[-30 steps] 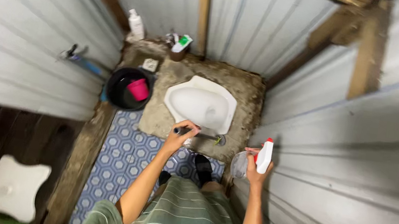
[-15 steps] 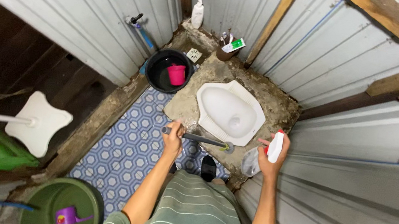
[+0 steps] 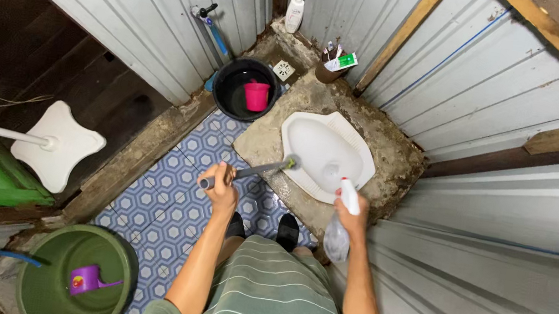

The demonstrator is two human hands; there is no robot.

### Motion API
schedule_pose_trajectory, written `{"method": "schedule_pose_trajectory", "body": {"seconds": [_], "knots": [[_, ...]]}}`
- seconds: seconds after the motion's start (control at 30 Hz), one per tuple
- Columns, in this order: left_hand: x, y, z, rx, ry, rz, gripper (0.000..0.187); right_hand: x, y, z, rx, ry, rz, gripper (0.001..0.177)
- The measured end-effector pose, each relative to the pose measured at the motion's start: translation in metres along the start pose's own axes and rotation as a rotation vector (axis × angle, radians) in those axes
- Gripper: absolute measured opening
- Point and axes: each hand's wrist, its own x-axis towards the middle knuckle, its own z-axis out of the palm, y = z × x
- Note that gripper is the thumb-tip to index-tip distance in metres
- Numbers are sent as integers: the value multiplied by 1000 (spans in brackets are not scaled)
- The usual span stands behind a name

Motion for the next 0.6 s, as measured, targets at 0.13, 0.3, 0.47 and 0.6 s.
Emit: {"method": "schedule_pose_trajectory", "body": {"seconds": [0.13,0.3,0.47,0.6], "knots": [[9,-22,6,-24,53,-3,41,4,22,16,-321,-40,122,12],[15,-34,6,40,54,-18,39,4,10,17,36,-66,181,20],[3,-29,-9,46,-57,-15,42,6,4,18,-147,-7,136,12],[-6,-19,-18,74,-50,-77,41,6,-11,18,-204,-12,54,11]]}}
